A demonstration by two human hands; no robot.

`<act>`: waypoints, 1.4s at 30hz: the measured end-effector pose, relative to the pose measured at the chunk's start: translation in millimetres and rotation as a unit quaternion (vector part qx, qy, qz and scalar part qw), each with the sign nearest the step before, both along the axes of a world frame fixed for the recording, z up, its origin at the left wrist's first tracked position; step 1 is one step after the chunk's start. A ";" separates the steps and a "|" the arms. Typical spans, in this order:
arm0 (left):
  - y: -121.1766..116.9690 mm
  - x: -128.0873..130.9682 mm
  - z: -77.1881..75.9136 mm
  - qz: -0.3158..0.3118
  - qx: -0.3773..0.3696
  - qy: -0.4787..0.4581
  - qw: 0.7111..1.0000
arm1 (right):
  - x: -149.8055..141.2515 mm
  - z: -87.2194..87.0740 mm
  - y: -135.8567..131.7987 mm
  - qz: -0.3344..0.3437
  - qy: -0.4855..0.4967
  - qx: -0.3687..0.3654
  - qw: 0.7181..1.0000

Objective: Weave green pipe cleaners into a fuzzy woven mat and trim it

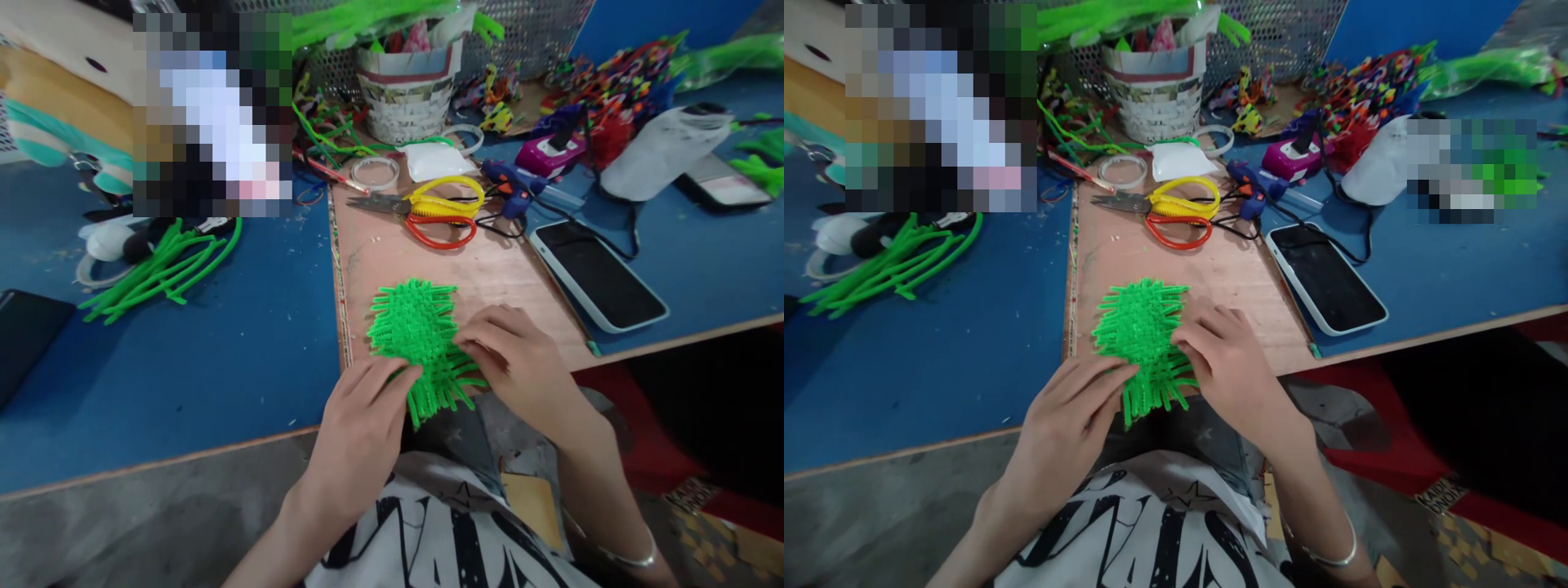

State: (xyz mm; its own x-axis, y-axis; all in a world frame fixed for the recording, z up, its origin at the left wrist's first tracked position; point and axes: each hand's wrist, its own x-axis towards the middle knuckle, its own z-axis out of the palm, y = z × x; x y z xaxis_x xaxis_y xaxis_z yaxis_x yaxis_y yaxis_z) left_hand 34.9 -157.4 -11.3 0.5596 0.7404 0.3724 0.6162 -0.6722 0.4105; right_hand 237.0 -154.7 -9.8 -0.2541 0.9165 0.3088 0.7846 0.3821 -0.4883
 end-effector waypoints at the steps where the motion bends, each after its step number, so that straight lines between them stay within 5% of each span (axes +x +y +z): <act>1: -0.4 -2.0 0.8 0.012 -0.010 -0.001 1.000 | 1.1 1.8 -3.8 0.005 0.006 -0.008 1.000; 7: -3.3 -10.7 1.2 0.042 -0.060 0.008 0.997 | 4.8 2.7 -19.2 0.035 -0.042 -0.065 0.996; 21: 0.7 -2.7 -0.2 0.124 -0.025 0.032 0.991 | -17.5 -2.9 -16.7 -0.044 -0.082 0.012 0.996; 29: -2.5 1.3 1.1 0.126 -0.009 0.034 0.991 | -22.7 -3.2 -22.1 -0.068 -0.107 0.024 0.992; 35: -4.8 4.6 -5.2 0.038 0.045 0.022 0.998 | -23.2 -4.5 -19.8 -0.072 -0.116 0.029 0.990; 42: -4.7 5.3 -5.0 0.037 0.048 0.032 0.998 | -25.4 -2.4 -19.0 -0.082 -0.108 0.037 0.990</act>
